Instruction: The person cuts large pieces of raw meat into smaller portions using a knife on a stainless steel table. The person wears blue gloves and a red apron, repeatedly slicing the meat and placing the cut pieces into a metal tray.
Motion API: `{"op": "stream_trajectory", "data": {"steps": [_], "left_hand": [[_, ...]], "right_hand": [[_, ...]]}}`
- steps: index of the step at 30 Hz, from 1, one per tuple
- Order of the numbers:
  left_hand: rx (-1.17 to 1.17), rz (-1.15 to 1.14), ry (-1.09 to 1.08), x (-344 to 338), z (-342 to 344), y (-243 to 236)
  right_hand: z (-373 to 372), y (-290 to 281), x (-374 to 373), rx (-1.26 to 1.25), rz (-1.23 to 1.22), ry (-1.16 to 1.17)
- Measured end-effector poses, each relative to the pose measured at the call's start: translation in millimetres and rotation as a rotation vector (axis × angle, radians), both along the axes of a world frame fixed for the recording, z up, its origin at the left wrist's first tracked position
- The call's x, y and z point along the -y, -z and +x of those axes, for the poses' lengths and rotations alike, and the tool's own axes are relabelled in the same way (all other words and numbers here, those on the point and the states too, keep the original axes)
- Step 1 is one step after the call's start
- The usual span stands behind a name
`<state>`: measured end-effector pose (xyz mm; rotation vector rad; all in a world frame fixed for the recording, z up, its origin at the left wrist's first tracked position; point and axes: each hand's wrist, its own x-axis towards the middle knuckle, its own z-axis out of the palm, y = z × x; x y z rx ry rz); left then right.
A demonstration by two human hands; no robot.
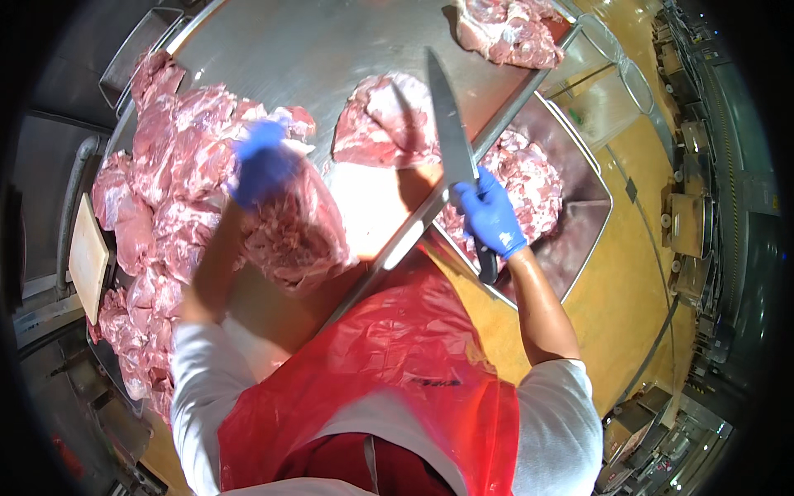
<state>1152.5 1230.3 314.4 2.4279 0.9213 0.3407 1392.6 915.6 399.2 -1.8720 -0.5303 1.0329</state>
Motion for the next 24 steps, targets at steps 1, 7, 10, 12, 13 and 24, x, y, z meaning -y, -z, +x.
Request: {"op": "stream_trajectory", "data": {"steps": [1, 7, 10, 12, 13, 24], "left_hand": [[0.326, 0.041, 0.173, 51.1, 9.0, 26.0], [0.870, -1.845, -0.426, 141.2, 152.5, 119.1], [0.924, -1.808, -0.403, 83.2, 145.5, 123.7], [1.019, -1.557, -0.286, 65.7, 108.3, 116.9], [0.940, -1.329, -0.265, 63.0, 93.4, 96.0], [-0.299, -0.221, -0.738, 195.4, -75.1, 32.6]], "right_hand": [[38.7, 20.4, 2.7, 0.070, 0.061, -0.051], [180.9, 162.2, -103.5, 0.280, 0.202, 0.144], [141.3, 180.6, -199.7, 0.206, 0.338, 0.022], [135.3, 171.2, -244.9, 0.110, 0.312, -0.060], [145.0, 160.3, -258.7, 0.088, 0.300, -0.074], [57.4, 157.8, -132.3, 0.058, 0.270, -0.330]]}}
